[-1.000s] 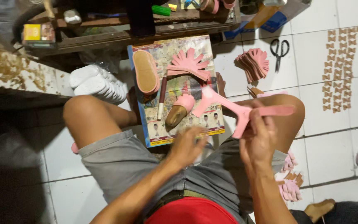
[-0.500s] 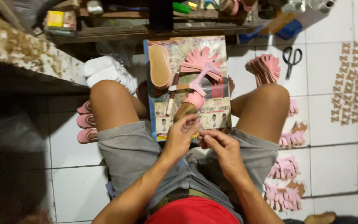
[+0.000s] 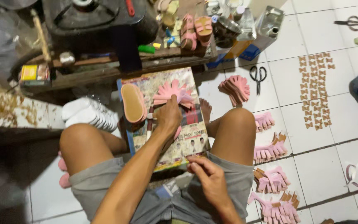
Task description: The person sits on the floor assembling pink sandals. They run a cylindrical roller tool over the sandal straps, fit a pink fringed upper onto a wooden last, press and shape the upper around the last, then roll and smooth the edges of the assembled sandal.
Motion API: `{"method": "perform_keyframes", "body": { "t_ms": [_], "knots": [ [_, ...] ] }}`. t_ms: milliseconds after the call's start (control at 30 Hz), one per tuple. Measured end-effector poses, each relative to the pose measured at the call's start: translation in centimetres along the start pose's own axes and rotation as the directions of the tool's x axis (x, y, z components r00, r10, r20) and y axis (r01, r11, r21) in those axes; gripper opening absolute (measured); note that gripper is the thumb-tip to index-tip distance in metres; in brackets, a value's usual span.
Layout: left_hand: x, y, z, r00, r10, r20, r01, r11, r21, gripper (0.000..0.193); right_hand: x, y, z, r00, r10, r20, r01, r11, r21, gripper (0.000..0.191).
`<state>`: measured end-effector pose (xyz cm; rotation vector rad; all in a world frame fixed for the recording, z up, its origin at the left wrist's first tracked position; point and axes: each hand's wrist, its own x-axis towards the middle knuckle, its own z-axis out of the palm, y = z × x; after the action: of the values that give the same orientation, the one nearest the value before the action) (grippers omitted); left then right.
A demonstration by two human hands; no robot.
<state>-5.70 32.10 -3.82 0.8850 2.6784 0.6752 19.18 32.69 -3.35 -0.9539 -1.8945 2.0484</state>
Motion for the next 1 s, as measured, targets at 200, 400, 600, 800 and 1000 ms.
{"method": "perform_keyframes", "body": {
  "t_ms": [200, 400, 600, 800, 1000],
  "knots": [
    [-5.8, 0.0, -3.2, 0.943, -0.034, -0.331, -0.255, 0.564, -0.785, 0.028, 0.8, -0.1, 1.1, 0.998, 0.059, 0.024, -0.056, 0.992, -0.110, 0.035],
    [-14.9, 1.2, -5.1, 0.965, -0.217, 0.146, 0.115, -0.150, -0.982, 0.030, 1.1, -2.6, 2.4, 0.997, -0.028, -0.073, 0.055, 0.915, 0.400, 0.046],
    [-17.8, 0.3, -6.8, 0.943, -0.149, 0.298, 0.172, -0.547, -0.819, 0.033, 0.3, -4.0, 1.5, 0.993, -0.074, -0.094, 0.119, 0.693, 0.711, 0.036],
    [-18.6, -1.5, -8.4, 0.951, -0.030, 0.307, 0.244, -0.536, -0.808, 0.033, -0.9, -5.3, 1.2, 0.999, -0.044, 0.028, 0.007, 0.644, 0.765, 0.036],
    [-20.6, -3.4, -9.3, 0.959, 0.057, 0.278, 0.264, 0.177, -0.948, 0.022, -1.7, -7.0, -0.6, 0.969, -0.159, 0.190, 0.056, 0.889, 0.455, 0.038]
  ]
}}
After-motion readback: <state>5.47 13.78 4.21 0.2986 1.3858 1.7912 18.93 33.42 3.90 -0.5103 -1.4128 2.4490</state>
